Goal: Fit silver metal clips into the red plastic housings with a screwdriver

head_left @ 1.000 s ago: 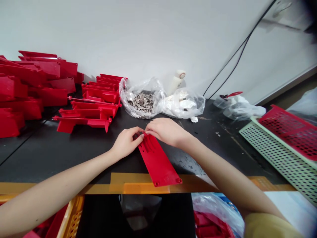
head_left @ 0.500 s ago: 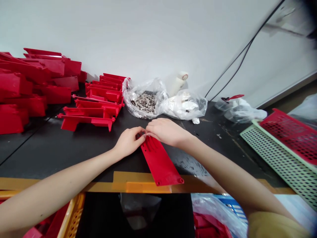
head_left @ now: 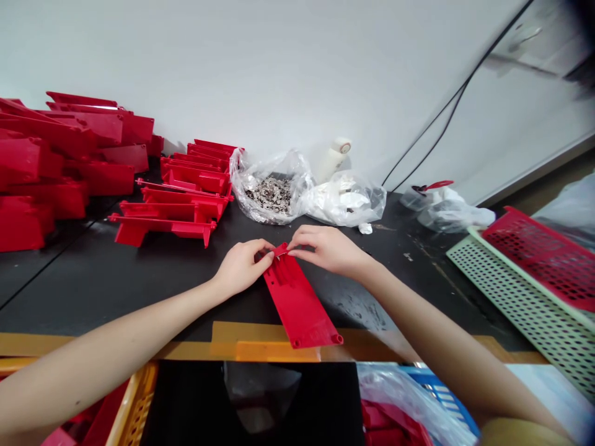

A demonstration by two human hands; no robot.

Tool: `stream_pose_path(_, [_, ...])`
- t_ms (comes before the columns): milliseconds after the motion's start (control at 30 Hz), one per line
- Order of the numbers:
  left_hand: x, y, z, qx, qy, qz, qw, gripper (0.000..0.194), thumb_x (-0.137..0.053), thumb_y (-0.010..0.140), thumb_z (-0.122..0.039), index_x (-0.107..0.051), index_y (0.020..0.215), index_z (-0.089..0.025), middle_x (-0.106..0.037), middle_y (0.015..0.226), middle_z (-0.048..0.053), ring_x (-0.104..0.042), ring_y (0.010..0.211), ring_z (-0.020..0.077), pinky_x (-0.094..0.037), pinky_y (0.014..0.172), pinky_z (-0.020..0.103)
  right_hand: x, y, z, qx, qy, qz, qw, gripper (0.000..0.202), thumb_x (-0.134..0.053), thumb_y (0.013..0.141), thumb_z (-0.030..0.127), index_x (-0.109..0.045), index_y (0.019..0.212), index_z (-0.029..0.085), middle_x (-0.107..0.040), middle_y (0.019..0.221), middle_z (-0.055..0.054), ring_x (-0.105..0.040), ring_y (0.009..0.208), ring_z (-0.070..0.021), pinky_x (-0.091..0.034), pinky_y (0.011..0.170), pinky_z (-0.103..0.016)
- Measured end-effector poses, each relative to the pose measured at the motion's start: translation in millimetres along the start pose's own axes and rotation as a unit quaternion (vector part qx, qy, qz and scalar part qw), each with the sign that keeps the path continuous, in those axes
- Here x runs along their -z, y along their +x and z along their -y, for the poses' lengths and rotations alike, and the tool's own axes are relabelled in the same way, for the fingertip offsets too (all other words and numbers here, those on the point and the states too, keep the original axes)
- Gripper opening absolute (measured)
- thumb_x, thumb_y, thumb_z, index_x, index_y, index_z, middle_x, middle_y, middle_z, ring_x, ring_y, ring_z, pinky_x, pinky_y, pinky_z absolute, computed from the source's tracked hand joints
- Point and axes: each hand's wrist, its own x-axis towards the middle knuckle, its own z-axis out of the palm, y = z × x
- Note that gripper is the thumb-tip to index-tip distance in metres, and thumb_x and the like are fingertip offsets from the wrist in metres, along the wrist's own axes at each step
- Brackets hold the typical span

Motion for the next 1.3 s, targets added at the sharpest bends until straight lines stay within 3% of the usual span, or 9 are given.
stream_pose_path(200, [-0.9, -0.5, 1.4, 0.003, 0.002, 0.000, 1.000, 0.021, -0.051, 0.090, -0.029, -0.067, 0.099, -0.020, -0.073, 0.094, 0.001, -0.065, 0.081, 0.0167, -0.045, 0.068, 0.025, -17.6, -2.6, -2.3, 0.019, -0.031, -0.033, 0.999, 0.019, -0.054, 0.091, 0.028, -0.070, 0.096, 0.019, -0.064, 0.096, -0.007, -0.061, 0.088, -0.0182, -0.046, 0.075, -0.029])
stream_pose_path(367, [-0.3, 0.0, 0.2, 0.000, 0.002, 0.004, 1.000, 0.020, -0.051, 0.090, -0.029, -0.067, 0.097, -0.020, -0.073, 0.092, 0.001, -0.065, 0.081, 0.0166, -0.045, 0.071, 0.026, -17.2, 2.6, 0.4, 0.036, -0.039, -0.027, 0.998, 0.020, -0.051, 0.092, 0.024, -0.068, 0.090, 0.015, -0.064, 0.091, -0.009, -0.059, 0.086, -0.0213, -0.045, 0.075, -0.033])
stream_pose_path(733, [-0.6, 0.8, 0.8, 0.005, -0.002, 0.003, 1.000, 0.021, -0.051, 0.090, -0.030, -0.067, 0.097, -0.019, -0.072, 0.092, 0.001, -0.065, 0.081, 0.0162, -0.044, 0.069, 0.025, -28.8, -2.2, -6.8, 0.008, -0.019, -0.070, 0.997, 0.018, -0.055, 0.092, 0.027, -0.070, 0.089, 0.018, -0.068, 0.094, -0.004, -0.059, 0.089, -0.0163, -0.044, 0.081, -0.029])
stream_pose_path(867, [-0.4, 0.4, 0.6, 0.003, 0.003, 0.002, 1.000, 0.021, -0.050, 0.090, -0.031, -0.067, 0.097, -0.020, -0.072, 0.092, 0.001, -0.065, 0.081, 0.0169, -0.044, 0.071, 0.026, -23.6, -1.3, 2.5, -0.018, -0.084, -0.067, 0.994, 0.019, -0.058, 0.090, 0.030, -0.074, 0.087, 0.020, -0.066, 0.087, -0.005, -0.054, 0.082, -0.0190, -0.038, 0.073, -0.033])
stream_pose_path(1000, [-0.3, 0.5, -0.2, 0.000, 0.007, 0.002, 1.000, 0.021, -0.050, 0.090, -0.030, -0.067, 0.098, -0.020, -0.072, 0.094, 0.001, -0.065, 0.084, 0.0173, -0.044, 0.073, 0.026, -21.3, -2.4, 22.8, -0.036, -0.146, -0.055, 0.987, 0.022, -0.055, 0.089, 0.023, -0.074, 0.081, 0.017, -0.066, 0.086, -0.009, -0.052, 0.079, -0.0210, -0.033, 0.069, -0.036])
stream_pose_path(1133, [-0.1, 1.1, -0.7, 0.003, 0.008, 0.005, 1.000, 0.022, -0.050, 0.090, -0.031, -0.067, 0.098, -0.020, -0.072, 0.092, 0.001, -0.065, 0.083, 0.0170, -0.044, 0.074, 0.026, -24.1, -6.1, 35.6, -0.046, -0.164, -0.055, 0.984, 0.025, -0.050, 0.090, 0.021, -0.074, 0.092, 0.017, -0.067, 0.086, -0.009, -0.055, 0.080, -0.0216, -0.034, 0.069, -0.036])
stream_pose_path(1200, [0.2, 1.4, -0.7, 0.007, 0.008, 0.007, 1.000, 0.022, -0.050, 0.090, -0.031, -0.067, 0.098, -0.020, -0.072, 0.092, 0.001, -0.065, 0.082, 0.0168, -0.044, 0.074, 0.026, -22.4, -9.8, 30.1, -0.090, -0.123, -0.082, 0.985, 0.025, -0.051, 0.090, 0.028, -0.073, 0.101, 0.021, -0.068, 0.090, -0.005, -0.058, 0.082, -0.0190, -0.038, 0.071, -0.032])
stream_pose_path(1300, [0.7, 1.4, -0.8, 0.014, 0.007, 0.010, 1.000, 0.022, -0.049, 0.090, -0.032, -0.067, 0.098, -0.021, -0.072, 0.089, 0.000, -0.064, 0.078, 0.0160, -0.043, 0.070, 0.026, -10.8, -19.5, 0.5, -0.228, -0.052, -0.154, 0.960, 0.027, -0.054, 0.088, 0.039, -0.073, 0.102, 0.026, -0.070, 0.097, -0.001, -0.061, 0.079, -0.0148, -0.043, 0.070, -0.027])
